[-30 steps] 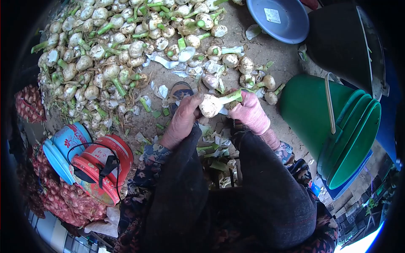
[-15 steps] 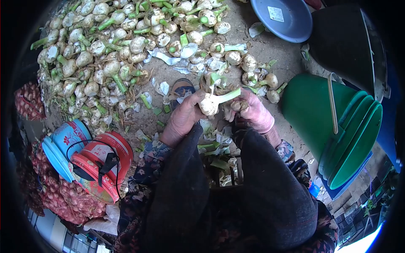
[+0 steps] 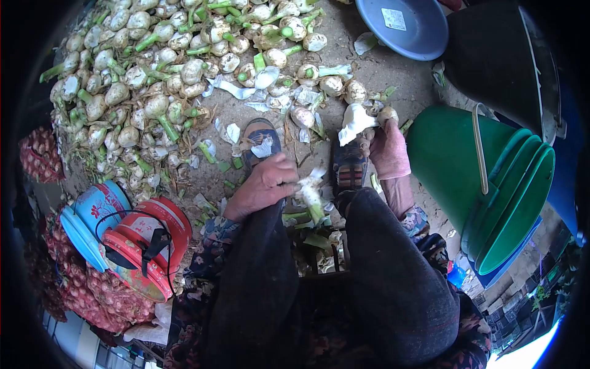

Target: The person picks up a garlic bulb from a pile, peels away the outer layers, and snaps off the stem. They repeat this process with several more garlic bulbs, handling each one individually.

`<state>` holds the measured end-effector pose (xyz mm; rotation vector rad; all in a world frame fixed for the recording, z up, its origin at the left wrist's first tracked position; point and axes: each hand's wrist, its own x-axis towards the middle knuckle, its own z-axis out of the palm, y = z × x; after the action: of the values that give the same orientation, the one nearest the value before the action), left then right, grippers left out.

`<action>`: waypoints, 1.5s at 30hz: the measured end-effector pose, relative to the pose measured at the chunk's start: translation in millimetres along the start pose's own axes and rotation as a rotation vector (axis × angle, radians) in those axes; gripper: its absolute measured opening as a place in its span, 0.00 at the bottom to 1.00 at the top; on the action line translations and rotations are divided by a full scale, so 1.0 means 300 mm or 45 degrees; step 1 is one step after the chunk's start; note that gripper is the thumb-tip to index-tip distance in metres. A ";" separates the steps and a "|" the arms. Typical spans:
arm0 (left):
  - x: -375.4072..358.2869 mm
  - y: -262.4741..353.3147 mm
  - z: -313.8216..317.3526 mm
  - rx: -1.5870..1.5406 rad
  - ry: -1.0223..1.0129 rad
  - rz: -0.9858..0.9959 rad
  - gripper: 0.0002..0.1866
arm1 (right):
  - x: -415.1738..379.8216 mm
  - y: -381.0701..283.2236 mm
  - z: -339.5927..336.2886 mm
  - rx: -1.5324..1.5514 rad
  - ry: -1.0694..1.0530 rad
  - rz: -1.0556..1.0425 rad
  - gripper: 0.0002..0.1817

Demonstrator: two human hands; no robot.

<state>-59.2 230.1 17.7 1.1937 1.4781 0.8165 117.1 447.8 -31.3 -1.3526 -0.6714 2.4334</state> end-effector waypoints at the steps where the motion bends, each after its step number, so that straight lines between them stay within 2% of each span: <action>1: -0.016 -0.013 0.005 0.174 0.003 0.012 0.07 | -0.006 -0.027 0.009 0.101 -0.063 0.062 0.19; 3: -0.029 -0.057 0.031 0.521 0.026 0.038 0.09 | -0.025 -0.067 0.056 0.370 0.065 0.096 0.17; 5: -0.022 -0.089 0.037 0.396 0.176 -0.073 0.15 | -0.024 -0.095 0.050 0.440 -0.043 0.223 0.18; 7: 0.030 0.006 -0.005 0.388 0.391 -0.164 0.17 | -0.035 -0.102 0.065 0.465 -0.082 0.269 0.18; 8: 0.076 0.034 -0.010 0.121 0.494 -0.100 0.19 | -0.044 -0.092 0.089 0.451 -0.068 0.251 0.17; 9: 0.120 0.063 -0.012 0.064 0.462 -0.101 0.18 | -0.049 -0.085 0.103 0.436 -0.054 0.236 0.17; 10: 0.163 0.091 -0.012 0.007 0.428 -0.102 0.17 | -0.046 -0.075 0.118 0.500 -0.252 0.327 0.15; 11: 0.194 0.109 -0.003 -0.050 0.392 -0.102 0.16 | -0.061 -0.052 0.136 0.393 -0.009 0.251 0.14; 14: 0.239 0.090 0.070 0.027 0.553 -0.038 0.12 | -0.088 -0.024 0.172 0.321 -0.048 0.148 0.11; 17: 0.198 0.037 0.019 0.262 0.701 -0.144 0.08 | -0.079 -0.011 0.143 0.208 -0.147 0.131 0.10; 19: 0.160 -0.088 -0.029 -0.005 0.946 -0.423 0.05 | -0.075 -0.007 0.146 0.240 -0.118 0.213 0.11; 21: 0.121 -0.149 -0.147 -0.737 1.422 -0.723 0.06 | -0.064 -0.020 0.111 0.124 -0.148 0.232 0.17; 22: 0.077 -0.180 -0.180 -0.858 1.416 -0.703 0.07 | -0.070 -0.050 0.080 0.305 -0.322 0.284 0.16; 23: 0.034 -0.216 -0.203 -0.980 1.409 -0.682 0.08 | -0.107 -0.106 0.087 0.341 -0.519 0.128 0.17; 24: 0.013 -0.235 -0.212 -1.102 1.395 -0.663 0.10 | -0.165 -0.179 0.100 0.480 -0.559 0.105 0.16; 26: 0.072 -0.142 -0.174 -0.873 1.104 -0.893 0.14 | -0.210 -0.295 0.156 0.626 -1.235 -0.282 0.18; 27: 0.116 -0.097 -0.139 -0.757 0.953 -0.996 0.16 | -0.231 -0.342 0.176 0.698 -1.457 -0.408 0.19; 28: 0.160 -0.130 -0.078 -0.368 0.837 -0.788 0.18 | -0.255 -0.375 0.195 0.727 -1.507 -0.483 0.20; 29: 0.209 -0.163 -0.022 0.007 0.714 -0.570 0.21 | -0.265 -0.389 0.204 0.714 -1.484 -0.529 0.21; 30: 0.253 -0.148 0.009 0.411 0.617 -0.470 0.23 | -0.261 -0.374 0.196 0.617 -1.324 -0.515 0.22; 31: 0.285 -0.141 0.033 0.809 0.508 -0.365 0.25 | -0.230 -0.325 0.162 0.425 -1.070 -0.385 0.21; 32: 0.309 -0.150 0.048 0.803 0.514 -0.363 0.26 | -0.199 -0.275 0.129 0.252 -0.844 -0.219 0.21; 33: 0.325 -0.177 0.070 0.798 0.516 -0.365 0.28 | -0.146 -0.233 0.133 -0.196 -0.618 -0.123 0.20; 35: 0.313 -0.180 0.085 0.703 0.538 -0.301 0.29 | -0.017 -0.043 0.030 -0.338 -0.455 0.047 0.16; 37: 0.251 -0.121 0.079 0.532 0.592 -0.176 0.29 | -0.003 0.073 0.019 -0.262 -0.305 0.223 0.14; 39: 0.215 -0.062 0.090 0.556 0.556 -0.047 0.30 | -0.005 0.145 0.047 -0.262 -0.434 0.192 0.14; 40: 0.206 -0.037 0.092 0.605 0.519 -0.009 0.30 | 0.003 0.152 0.063 -0.440 -0.339 0.156 0.13; 42: 0.202 -0.007 0.086 0.722 0.461 0.061 0.32 | -0.025 0.109 0.098 -0.470 -0.277 0.193 0.13; 45: 0.195 0.004 0.084 0.630 0.479 0.047 0.33 | -0.028 0.087 0.106 -0.468 -0.287 0.217 0.11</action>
<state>-33.7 284.2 -4.5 1.4865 2.0543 0.7493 94.1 413.4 -24.5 -1.3163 -1.1509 2.7240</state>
